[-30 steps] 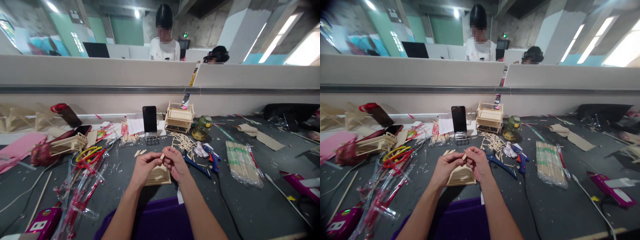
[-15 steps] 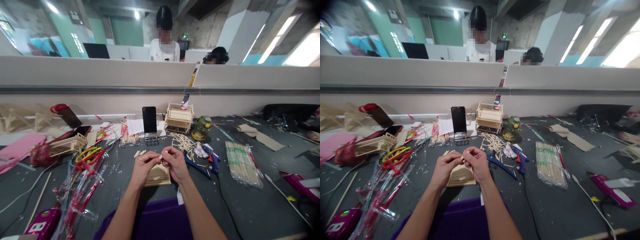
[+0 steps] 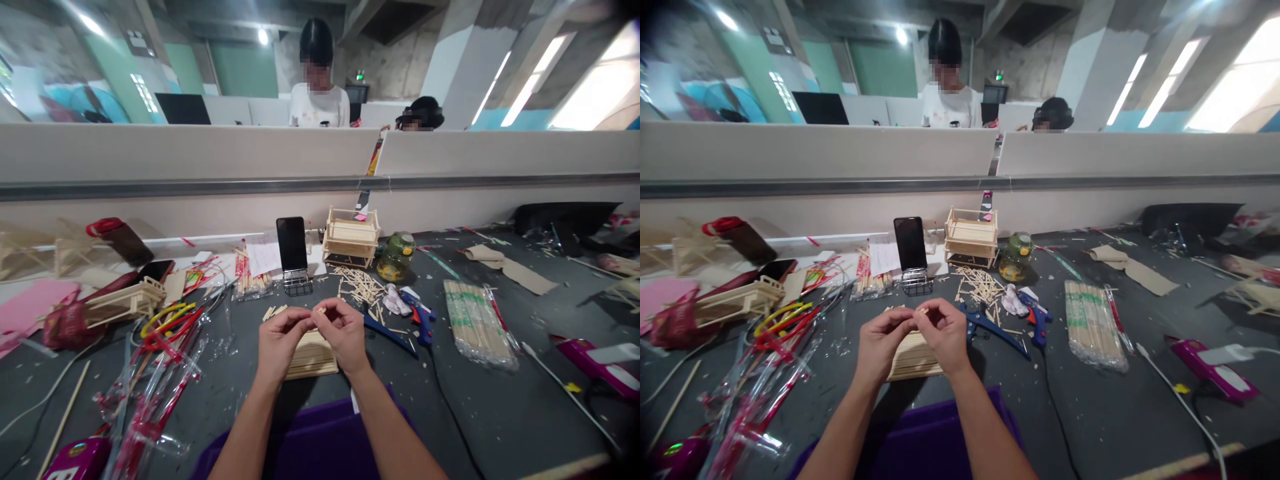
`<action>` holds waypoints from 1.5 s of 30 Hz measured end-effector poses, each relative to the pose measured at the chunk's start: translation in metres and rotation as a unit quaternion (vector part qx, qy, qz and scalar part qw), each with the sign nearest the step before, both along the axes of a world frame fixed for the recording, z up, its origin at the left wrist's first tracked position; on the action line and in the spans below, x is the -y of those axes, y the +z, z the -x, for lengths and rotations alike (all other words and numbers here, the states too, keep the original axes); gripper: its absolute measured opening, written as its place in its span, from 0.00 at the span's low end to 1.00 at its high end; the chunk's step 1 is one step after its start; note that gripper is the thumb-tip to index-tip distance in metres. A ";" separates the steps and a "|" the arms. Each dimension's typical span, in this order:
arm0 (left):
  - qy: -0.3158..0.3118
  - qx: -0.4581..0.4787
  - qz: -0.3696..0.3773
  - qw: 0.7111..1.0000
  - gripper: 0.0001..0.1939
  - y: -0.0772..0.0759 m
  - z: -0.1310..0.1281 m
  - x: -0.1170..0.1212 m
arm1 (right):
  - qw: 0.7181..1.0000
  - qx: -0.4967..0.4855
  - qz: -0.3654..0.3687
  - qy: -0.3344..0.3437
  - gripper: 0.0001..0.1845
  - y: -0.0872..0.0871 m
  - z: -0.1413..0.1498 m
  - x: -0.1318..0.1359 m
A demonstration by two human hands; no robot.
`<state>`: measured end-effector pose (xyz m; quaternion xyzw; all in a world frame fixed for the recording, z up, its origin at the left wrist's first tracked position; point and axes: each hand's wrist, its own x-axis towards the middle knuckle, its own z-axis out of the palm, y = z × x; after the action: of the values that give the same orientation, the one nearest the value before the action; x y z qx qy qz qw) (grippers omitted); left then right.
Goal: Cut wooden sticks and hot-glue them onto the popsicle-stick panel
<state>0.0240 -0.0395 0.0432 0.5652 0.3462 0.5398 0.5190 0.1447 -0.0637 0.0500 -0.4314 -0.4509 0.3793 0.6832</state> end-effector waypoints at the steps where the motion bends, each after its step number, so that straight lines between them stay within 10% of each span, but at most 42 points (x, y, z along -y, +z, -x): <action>1: 0.006 -0.002 -0.006 1.000 0.02 0.000 0.001 -0.001 | 1.000 0.009 -0.003 0.004 0.05 0.002 0.000 0.001; 16: -0.004 0.025 -0.092 0.995 0.07 0.002 0.010 -0.004 | 0.998 -0.044 -0.002 0.045 0.08 0.005 0.002 0.003; 25: -0.045 0.063 0.038 0.996 0.05 -0.003 0.007 -0.004 | 0.995 -0.079 0.010 0.062 0.06 0.008 0.003 0.007; 38: -0.014 0.013 -0.002 1.000 0.05 -0.002 0.004 0.003 | 0.873 -0.351 0.161 0.299 0.11 -0.003 -0.009 -0.003; 45: -0.033 -0.011 0.027 0.999 0.05 -0.002 0.004 -0.001 | 0.957 -0.226 0.105 0.150 0.11 0.004 -0.004 -0.003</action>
<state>0.0198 -0.0387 0.0414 0.5679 0.3474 0.5068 0.5476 0.1488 -0.0606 0.0544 -0.3312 -0.3023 0.6102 0.6531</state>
